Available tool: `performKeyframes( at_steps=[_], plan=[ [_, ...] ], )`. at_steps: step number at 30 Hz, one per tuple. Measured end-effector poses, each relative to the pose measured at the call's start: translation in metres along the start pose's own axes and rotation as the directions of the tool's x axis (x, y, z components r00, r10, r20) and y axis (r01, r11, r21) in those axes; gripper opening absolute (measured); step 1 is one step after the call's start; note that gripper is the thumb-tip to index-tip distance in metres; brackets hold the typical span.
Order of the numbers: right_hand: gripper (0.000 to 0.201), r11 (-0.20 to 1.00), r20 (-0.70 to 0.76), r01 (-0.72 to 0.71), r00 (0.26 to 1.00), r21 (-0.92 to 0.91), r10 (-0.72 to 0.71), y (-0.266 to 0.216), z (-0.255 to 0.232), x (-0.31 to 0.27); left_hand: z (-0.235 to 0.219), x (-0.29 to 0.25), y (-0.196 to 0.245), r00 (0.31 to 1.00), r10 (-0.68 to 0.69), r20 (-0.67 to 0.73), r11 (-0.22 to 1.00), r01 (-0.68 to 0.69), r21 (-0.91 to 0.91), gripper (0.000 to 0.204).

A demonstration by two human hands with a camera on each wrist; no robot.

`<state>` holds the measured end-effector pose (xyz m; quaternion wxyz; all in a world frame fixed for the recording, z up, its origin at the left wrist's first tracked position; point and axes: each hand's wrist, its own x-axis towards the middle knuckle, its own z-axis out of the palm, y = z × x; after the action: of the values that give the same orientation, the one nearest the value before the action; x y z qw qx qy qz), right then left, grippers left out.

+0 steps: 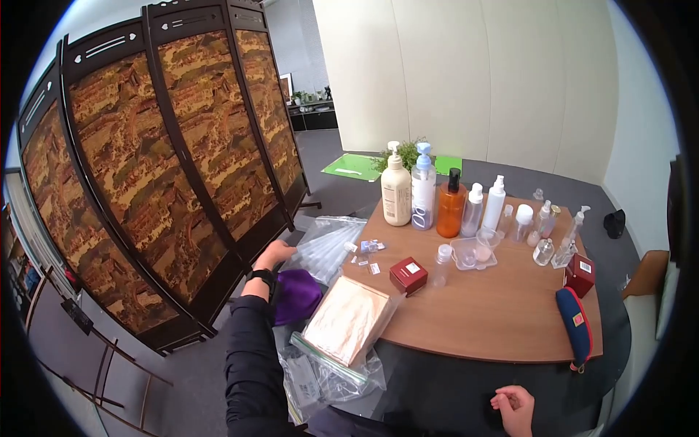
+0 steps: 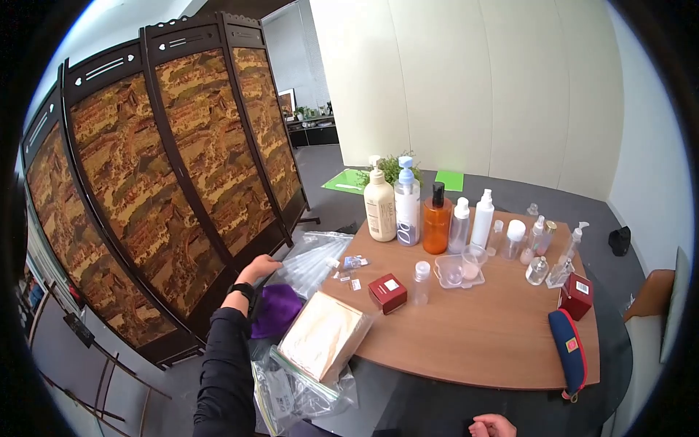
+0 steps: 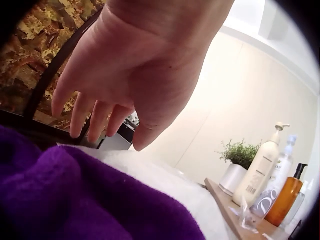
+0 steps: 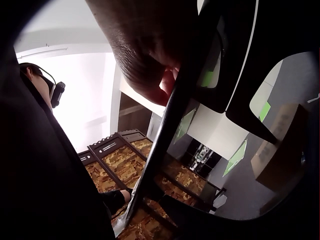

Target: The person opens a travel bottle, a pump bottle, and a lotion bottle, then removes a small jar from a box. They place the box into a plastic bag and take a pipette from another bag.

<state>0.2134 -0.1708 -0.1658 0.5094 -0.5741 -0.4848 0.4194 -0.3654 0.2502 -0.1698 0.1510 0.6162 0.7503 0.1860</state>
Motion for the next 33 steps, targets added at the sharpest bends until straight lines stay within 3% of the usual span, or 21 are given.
performKeyframes(
  at_steps=[5,9,12,13,21,23,26,28,30,33],
  plan=[
    [0.015,1.0,0.0,-0.023,1.0,-0.019,0.023,0.0,0.0,0.001,0.01,0.0,0.006,0.99,-0.107,0.091,0.991,0.099,0.092,0.05],
    [0.014,0.999,-0.012,-0.034,0.999,-0.011,0.034,-0.002,0.002,0.001,0.011,-0.008,0.009,0.993,0.012,-0.122,0.995,0.0,0.097,0.037],
    [0.015,0.999,-0.008,-0.04,0.999,-0.002,0.04,0.0,0.002,0.001,-0.002,-0.02,0.028,0.995,-0.073,-0.062,0.997,0.073,-0.009,0.03],
    [0.015,0.999,-0.003,-0.038,0.999,-0.004,0.038,0.001,0.001,0.0,0.002,-0.016,0.026,0.992,-0.055,-0.117,0.998,0.05,-0.045,0.028],
    [0.019,0.997,0.051,-0.047,0.997,-0.056,0.049,0.001,-0.004,0.001,-0.006,-0.007,0.027,0.91,0.04,-0.413,0.963,-0.146,-0.227,0.017],
    [0.011,1.0,-0.027,-0.012,1.0,0.0,0.012,0.021,-0.003,0.005,-0.024,-0.026,0.047,0.887,0.058,-0.459,0.966,-0.166,-0.197,0.015],
    [0.006,0.999,-0.064,0.021,0.998,0.024,-0.02,0.022,0.0,0.006,-0.057,-0.072,0.089,0.731,0.3,-0.613,0.941,-0.333,0.064,0.014],
    [0.007,1.0,-0.048,0.028,0.998,0.007,-0.028,0.021,-0.002,0.006,-0.077,-0.095,0.113,0.578,0.442,-0.685,0.872,-0.456,0.178,0.012],
    [0.008,0.999,-0.035,0.044,0.998,0.03,-0.043,0.028,-0.003,0.005,-0.096,-0.116,0.133,0.528,0.423,-0.736,0.856,-0.499,0.134,0.013],
    [0.009,0.998,-0.015,0.044,0.999,0.042,-0.043,0.025,-0.004,0.006,-0.12,-0.159,0.168,0.525,0.387,-0.758,0.689,-0.711,-0.14,0.01]
  ],
)
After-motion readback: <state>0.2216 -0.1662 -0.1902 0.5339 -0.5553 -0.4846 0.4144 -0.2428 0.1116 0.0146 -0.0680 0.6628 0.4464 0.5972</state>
